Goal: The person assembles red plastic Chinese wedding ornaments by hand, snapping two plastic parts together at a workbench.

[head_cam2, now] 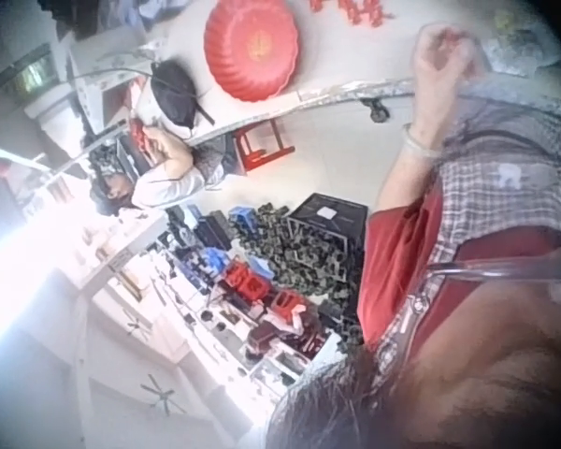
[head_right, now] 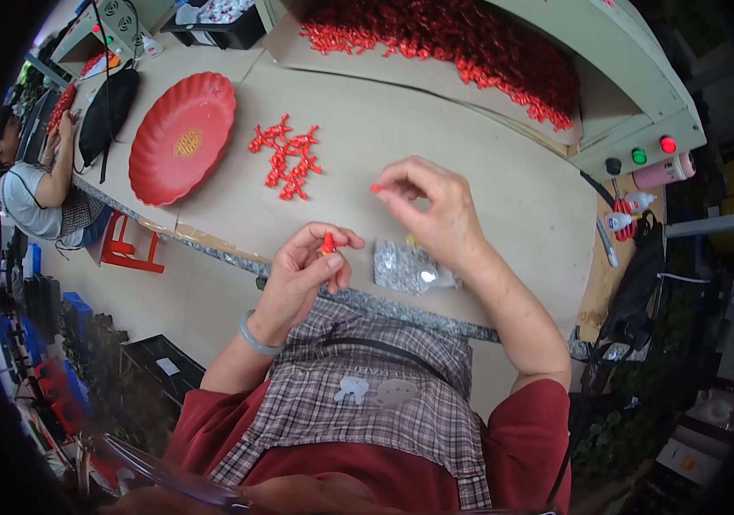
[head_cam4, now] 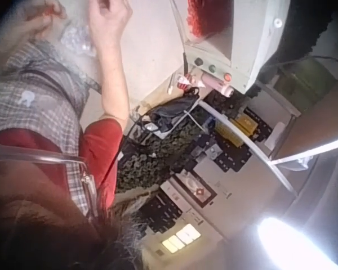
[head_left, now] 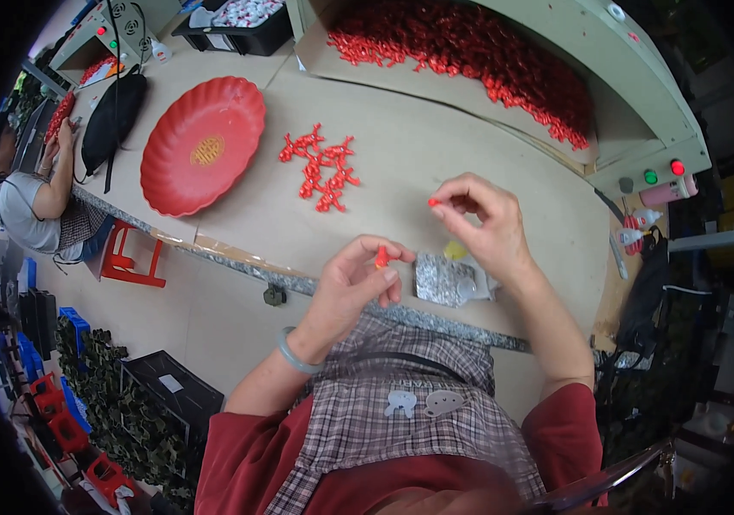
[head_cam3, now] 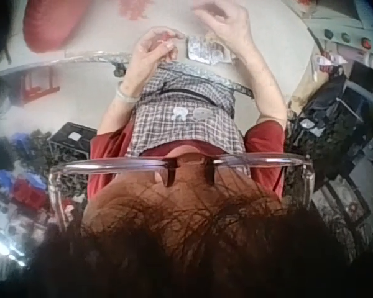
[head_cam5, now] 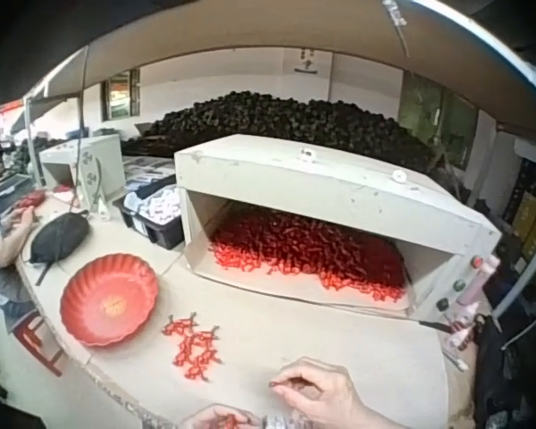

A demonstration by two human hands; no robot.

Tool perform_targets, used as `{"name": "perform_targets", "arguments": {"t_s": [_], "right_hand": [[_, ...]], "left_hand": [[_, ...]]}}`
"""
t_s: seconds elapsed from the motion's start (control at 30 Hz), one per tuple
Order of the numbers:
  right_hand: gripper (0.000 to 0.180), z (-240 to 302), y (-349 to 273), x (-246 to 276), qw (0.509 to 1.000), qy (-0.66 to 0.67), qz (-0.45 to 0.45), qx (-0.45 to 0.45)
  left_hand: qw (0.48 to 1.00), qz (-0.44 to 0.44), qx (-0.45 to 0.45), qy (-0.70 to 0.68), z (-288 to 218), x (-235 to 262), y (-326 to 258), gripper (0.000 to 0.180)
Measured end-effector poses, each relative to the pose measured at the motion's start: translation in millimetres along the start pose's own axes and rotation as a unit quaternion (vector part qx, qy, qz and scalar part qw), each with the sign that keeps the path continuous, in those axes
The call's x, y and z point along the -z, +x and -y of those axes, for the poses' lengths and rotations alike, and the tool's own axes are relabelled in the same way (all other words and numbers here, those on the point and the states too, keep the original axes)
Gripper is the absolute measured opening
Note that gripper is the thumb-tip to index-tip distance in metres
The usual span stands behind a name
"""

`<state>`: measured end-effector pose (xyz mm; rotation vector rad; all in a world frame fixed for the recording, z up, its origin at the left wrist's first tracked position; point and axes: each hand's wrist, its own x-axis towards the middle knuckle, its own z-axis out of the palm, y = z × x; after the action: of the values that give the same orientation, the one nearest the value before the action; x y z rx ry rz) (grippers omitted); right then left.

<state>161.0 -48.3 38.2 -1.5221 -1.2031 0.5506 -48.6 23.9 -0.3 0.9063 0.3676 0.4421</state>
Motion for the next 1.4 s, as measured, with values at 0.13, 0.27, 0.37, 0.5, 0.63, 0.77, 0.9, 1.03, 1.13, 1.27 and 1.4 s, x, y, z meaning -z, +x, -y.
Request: {"name": "perform_targets", "arguments": {"t_s": [0.13, 0.27, 0.37, 0.5, 0.63, 0.77, 0.9, 1.03, 1.13, 1.27, 1.4], "right_hand": [[0.017, 23, -46, -4, 0.985, -0.142, 0.002, 0.1], [0.019, 26, -71, -4, 0.992, -0.11, -0.007, 0.065], [0.018, 23, -83, 0, 0.997, -0.071, 0.029, -0.013], [0.017, 19, -93, 5, 0.968, 0.145, 0.055, -0.199], [0.019, 10, -103, 4, 0.985, 0.124, 0.056, -0.106], [0.019, 14, -108, -2, 0.99, 0.105, 0.028, -0.089], [0.018, 8, -114, -6, 0.986, 0.143, 0.002, -0.087], [0.017, 6, -118, -4, 0.984, 0.149, 0.0, -0.098], [0.018, 9, -117, -5, 0.998, 0.051, -0.022, -0.008], [0.019, 13, -115, -5, 0.996, -0.059, -0.024, 0.065], [0.02, 5, -116, -5, 0.972, -0.161, -0.043, 0.165]], "left_hand": [[0.999, 0.009, 0.018, 0.043, 2, -14, 0, 0.021], [0.987, -0.013, -0.087, 0.133, 15, -33, -3, 0.023], [0.929, 0.02, -0.185, 0.32, 26, -24, -1, 0.018], [0.895, 0.03, -0.208, 0.392, 22, -31, -6, 0.011], [0.99, 0.0, 0.02, 0.141, 22, -30, -9, 0.01], [0.998, 0.023, 0.064, 0.019, 28, -27, -6, 0.011], [0.997, 0.025, 0.074, 0.017, 29, -30, -6, 0.011], [0.992, 0.031, 0.064, 0.104, 27, -35, -8, 0.011], [0.991, 0.023, 0.07, 0.111, 28, -37, -7, 0.012], [0.992, 0.035, 0.092, 0.074, 29, -33, -5, 0.014], [0.991, 0.029, 0.095, 0.085, 32, -35, -4, 0.014]]}}
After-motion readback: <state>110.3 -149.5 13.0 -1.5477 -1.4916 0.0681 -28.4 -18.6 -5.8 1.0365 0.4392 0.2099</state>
